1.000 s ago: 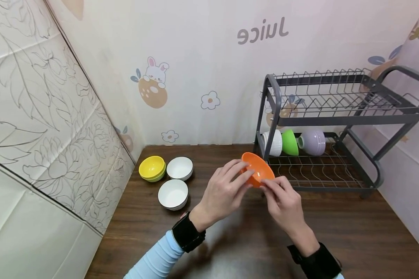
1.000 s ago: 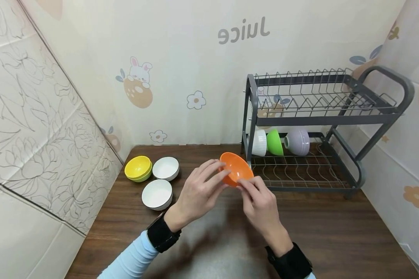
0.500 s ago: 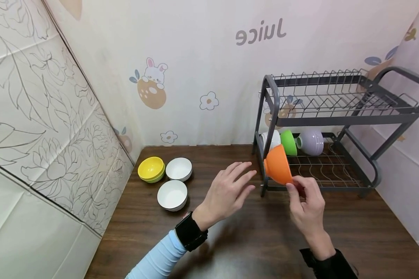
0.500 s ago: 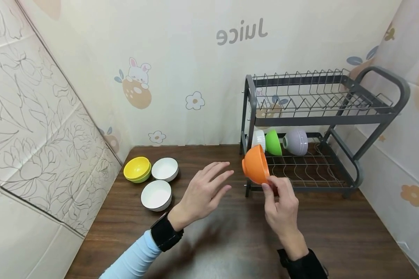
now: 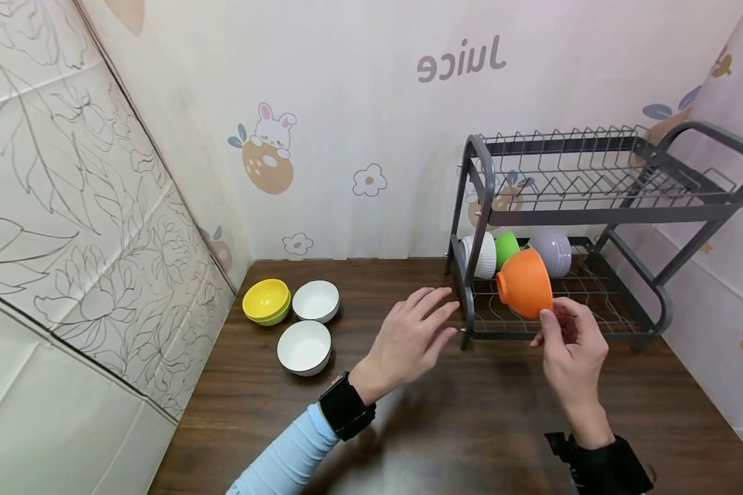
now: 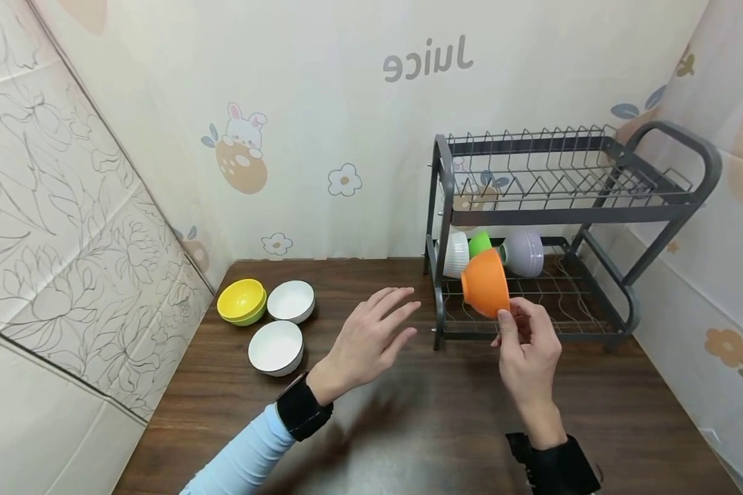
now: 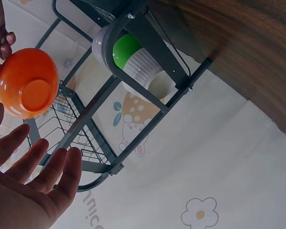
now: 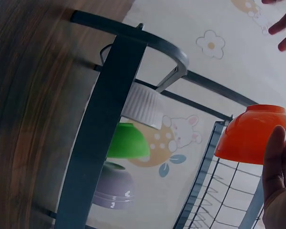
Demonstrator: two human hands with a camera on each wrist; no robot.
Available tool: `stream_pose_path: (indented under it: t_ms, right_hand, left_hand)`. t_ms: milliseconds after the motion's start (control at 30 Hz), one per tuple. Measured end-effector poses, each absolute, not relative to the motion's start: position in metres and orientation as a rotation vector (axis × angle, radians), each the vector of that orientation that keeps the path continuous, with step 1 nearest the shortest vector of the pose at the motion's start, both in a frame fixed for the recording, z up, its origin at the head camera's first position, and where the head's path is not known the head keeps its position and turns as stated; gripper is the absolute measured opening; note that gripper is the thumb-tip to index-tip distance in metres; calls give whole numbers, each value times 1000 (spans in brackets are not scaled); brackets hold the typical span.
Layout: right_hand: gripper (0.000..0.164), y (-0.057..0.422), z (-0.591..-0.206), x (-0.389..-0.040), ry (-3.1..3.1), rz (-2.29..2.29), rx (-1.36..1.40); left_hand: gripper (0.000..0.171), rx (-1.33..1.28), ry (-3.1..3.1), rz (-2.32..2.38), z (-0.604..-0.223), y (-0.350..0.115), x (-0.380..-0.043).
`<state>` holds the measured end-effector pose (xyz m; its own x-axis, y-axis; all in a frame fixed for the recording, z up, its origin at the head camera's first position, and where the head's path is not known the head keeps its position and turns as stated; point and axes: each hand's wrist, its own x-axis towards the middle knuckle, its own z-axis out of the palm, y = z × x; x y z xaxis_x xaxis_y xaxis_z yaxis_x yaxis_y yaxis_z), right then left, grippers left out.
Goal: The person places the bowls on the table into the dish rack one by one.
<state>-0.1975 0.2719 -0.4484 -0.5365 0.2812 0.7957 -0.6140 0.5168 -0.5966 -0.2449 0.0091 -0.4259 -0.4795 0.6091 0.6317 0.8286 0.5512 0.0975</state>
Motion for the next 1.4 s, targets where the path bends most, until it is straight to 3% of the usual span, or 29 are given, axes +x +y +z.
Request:
stream_pose_path:
  t_ms: [1033,1400]
  right_hand:
    - [27,337,-417,-240,-1904,1155,-19]
    - [30,359,-428,-247,-1933,1171,-114]
  left_hand:
    - [40,-1137,-2352,-408,-440,20,-251]
    - [42,-1130,-2418,-391,-448,24,-259]
